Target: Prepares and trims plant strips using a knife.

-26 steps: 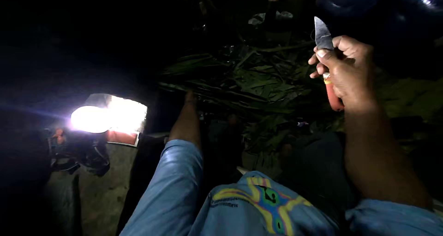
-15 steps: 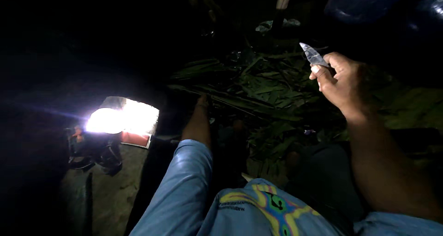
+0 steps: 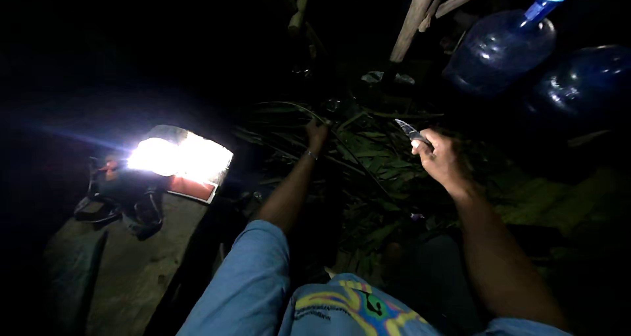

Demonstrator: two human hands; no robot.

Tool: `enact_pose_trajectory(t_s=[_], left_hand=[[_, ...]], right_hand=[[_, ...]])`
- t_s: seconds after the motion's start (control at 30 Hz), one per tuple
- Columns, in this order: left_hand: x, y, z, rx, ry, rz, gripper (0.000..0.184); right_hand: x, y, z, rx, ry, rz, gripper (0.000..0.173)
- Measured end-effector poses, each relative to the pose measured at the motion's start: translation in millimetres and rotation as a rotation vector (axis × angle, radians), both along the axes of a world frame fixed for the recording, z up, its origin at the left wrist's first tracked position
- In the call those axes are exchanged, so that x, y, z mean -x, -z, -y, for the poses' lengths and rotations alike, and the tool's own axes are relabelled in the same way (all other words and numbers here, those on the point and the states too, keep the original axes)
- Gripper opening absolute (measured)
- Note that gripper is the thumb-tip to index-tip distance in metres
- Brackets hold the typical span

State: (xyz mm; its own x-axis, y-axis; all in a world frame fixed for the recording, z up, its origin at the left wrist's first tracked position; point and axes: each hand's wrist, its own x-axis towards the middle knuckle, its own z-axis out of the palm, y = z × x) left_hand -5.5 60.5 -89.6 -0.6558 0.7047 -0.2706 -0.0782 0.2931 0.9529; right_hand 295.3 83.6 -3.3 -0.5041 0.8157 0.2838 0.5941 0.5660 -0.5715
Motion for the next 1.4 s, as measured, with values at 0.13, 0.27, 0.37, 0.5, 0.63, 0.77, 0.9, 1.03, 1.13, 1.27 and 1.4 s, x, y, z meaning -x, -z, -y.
enact_pose_trajectory(t_s=[0.13,0.27,0.37,0.5,0.63,0.77,0.9,1.03,1.13,1.27,1.4], left_hand=[[-47,-13,5,-0.372,0.198,-0.179,0.025],[-77,-35,23,-0.414,0.430,-0.395,0.024],[-80,-46,27,-0.367,0.533,-0.522,0.026],[-74,-56,32,-0.369,0.546,-0.696,0.029],[-66,-54,37,-0.481,0.473,-0.778,0.033],[-69,-71,43,-0.695,0.476,-0.604,0.036],[-72,-86,52,-0.744,0.416,-0.781,0.038],[-46,-81,47,-0.619,0.492,-0.879,0.032],[-4,-66,42,-0.484,0.702,-0.718,0.030],[34,-69,58,-0.161,0.863,-0.496,0.018],[51,-78,71,0.381,0.971,-0.563,0.019]], right_hand=[[1,0,3,-0.065,-0.053,-0.124,0.016],[6,0,12,-0.074,-0.173,-0.303,0.037],[14,-7,25,0.039,-0.267,-0.437,0.055],[22,-19,38,0.199,-0.240,-0.548,0.062],[23,-18,34,0.298,-0.223,-0.681,0.066],[19,-18,30,0.214,-0.260,-0.759,0.062],[19,-20,35,0.181,-0.258,-0.770,0.062],[18,-22,33,0.235,-0.278,-0.869,0.067],[15,-25,27,0.365,-0.185,-0.969,0.066],[4,-25,13,0.543,-0.066,-1.066,0.044],[1,-21,6,0.679,-0.070,-1.003,0.041]])
